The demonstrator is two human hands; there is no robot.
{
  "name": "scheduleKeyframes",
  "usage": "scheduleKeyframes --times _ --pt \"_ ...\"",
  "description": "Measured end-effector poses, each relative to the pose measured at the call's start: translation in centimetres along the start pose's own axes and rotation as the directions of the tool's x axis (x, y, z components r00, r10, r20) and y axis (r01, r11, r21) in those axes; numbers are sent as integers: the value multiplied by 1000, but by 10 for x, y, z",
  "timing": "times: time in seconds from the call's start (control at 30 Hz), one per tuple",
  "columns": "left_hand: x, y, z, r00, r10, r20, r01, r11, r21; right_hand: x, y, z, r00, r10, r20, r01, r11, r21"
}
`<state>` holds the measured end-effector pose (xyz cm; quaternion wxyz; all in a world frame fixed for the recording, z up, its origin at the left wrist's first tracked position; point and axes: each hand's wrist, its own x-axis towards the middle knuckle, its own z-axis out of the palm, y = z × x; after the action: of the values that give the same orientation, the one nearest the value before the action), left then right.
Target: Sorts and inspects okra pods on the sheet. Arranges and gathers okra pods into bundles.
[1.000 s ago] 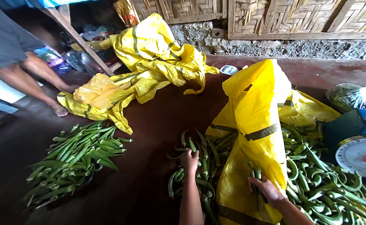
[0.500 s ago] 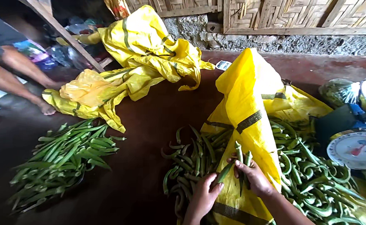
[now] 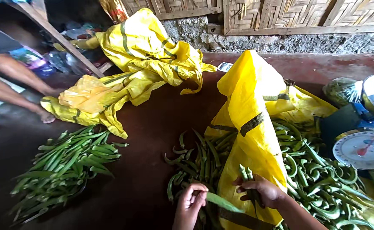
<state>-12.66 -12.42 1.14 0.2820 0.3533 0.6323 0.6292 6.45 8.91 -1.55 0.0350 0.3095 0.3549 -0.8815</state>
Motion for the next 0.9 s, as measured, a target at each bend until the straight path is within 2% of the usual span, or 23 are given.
scheduleKeyframes --times 0.03,0.1,0.13,0.2,0.27,0.3,0.37,0.43,0.47,0.53,0.6,0.7,0.8,0.83,0.9 --pt "3 5 4 995 -58 86 52 996 73 0 2 -2 999 19 48 -21 999 33" --pt "15 9 25 941 -214 261 163 965 204 -1 10 0 989 34 143 -47 995 90" --pt "23 9 37 915 -273 296 206 949 239 0 14 2 986 41 161 -57 994 92" --pt "46 4 55 919 -319 232 238 917 320 5 21 0 986 43 159 -62 991 117" --pt "76 -9 66 958 -277 76 203 841 502 9 28 -7 986 7 166 -41 978 203" --pt "93 -18 71 960 -278 42 194 763 616 9 29 -10 984 -21 178 -25 967 253" --pt "120 -46 81 951 -304 60 142 598 789 8 26 -16 990 -68 121 29 954 298" --pt "136 -69 91 873 -481 75 155 421 894 7 19 -23 995 -101 -21 103 954 283" --pt "136 -78 93 848 -527 58 162 362 918 6 15 -28 989 -110 -97 132 959 251" --pt "126 -87 88 858 -513 -20 198 295 935 4 11 -40 958 -109 -265 168 963 212" --pt "111 -81 75 864 -491 -109 261 252 932 2 13 -56 936 -111 -334 189 959 213" --pt "86 -69 47 862 -445 -243 371 226 901 0 18 -69 949 -112 -296 179 962 207" --pt "81 -49 28 797 -506 -330 443 118 889 1 23 -71 959 -107 -261 160 969 191" --pt "86 -41 27 795 -500 -342 446 101 889 2 24 -71 961 -108 -255 158 970 183" --pt "101 -29 36 862 -420 -285 386 178 905 3 26 -71 961 -112 -253 159 972 173"
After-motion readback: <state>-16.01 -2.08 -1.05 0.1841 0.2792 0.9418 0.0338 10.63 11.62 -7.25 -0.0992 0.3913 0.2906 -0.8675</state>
